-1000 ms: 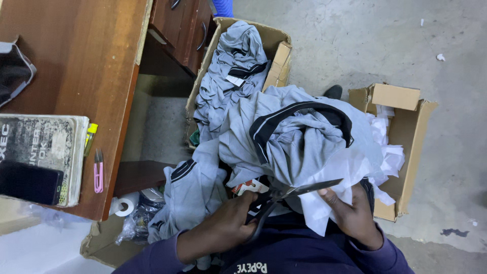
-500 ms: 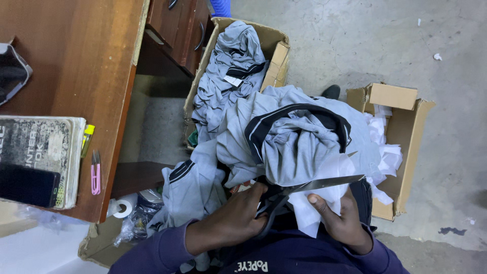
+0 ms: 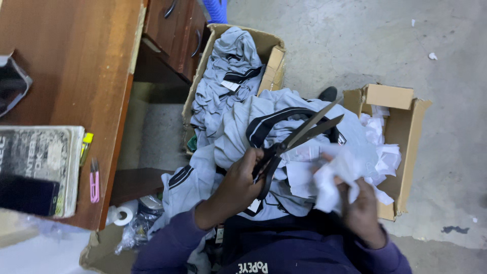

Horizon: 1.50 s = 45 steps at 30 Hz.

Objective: The person trims excess white paper backing from the labels of several grey garments using a pair of large shears, handling one garment at a time.

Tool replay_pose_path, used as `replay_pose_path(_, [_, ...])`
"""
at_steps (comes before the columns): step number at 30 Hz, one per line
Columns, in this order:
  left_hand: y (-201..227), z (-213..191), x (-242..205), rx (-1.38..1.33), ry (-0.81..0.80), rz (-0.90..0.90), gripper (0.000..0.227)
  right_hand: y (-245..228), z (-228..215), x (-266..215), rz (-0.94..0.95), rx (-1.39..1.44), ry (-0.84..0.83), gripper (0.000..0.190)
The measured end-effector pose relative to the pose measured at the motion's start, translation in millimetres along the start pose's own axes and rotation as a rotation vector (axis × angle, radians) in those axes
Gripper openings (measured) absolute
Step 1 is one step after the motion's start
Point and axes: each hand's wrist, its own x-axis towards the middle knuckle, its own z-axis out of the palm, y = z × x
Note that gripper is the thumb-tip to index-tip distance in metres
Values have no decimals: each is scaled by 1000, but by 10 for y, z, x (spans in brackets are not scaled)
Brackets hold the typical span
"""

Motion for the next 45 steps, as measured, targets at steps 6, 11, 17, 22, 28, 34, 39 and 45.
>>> replay_pose_path(6, [-241, 213, 463, -35, 81, -1, 37, 16, -536, 216, -237, -337, 145, 29])
replay_pose_path(11, [-374, 239, 881, -10, 34, 58, 48, 262, -876, 461, -339, -1007, -192, 73])
replay_pose_path(17, [-530, 287, 937, -68, 4, 29, 49, 362, -978, 694, -347, -1266, -463, 84])
replay_pose_path(22, [-479, 256, 923, -113, 20, 24, 43, 219, -920, 762, -726, -1039, -444, 43])
replay_pose_path(28, [-461, 165, 789, -241, 111, 51, 40, -234, -657, 870, -532, -577, -724, 25])
replay_pose_path(34, [-439, -60, 375, -336, 485, 43, 44, 379, -262, 913, 392, 282, -397, 21])
replay_pose_path(39, [-314, 53, -166, -755, 415, -72, 44, 175, 206, 987, 683, 770, -36, 31])
replay_pose_path(45, [-126, 289, -30, -360, 208, -206, 63, 223, 351, 788, 389, 478, -77, 22])
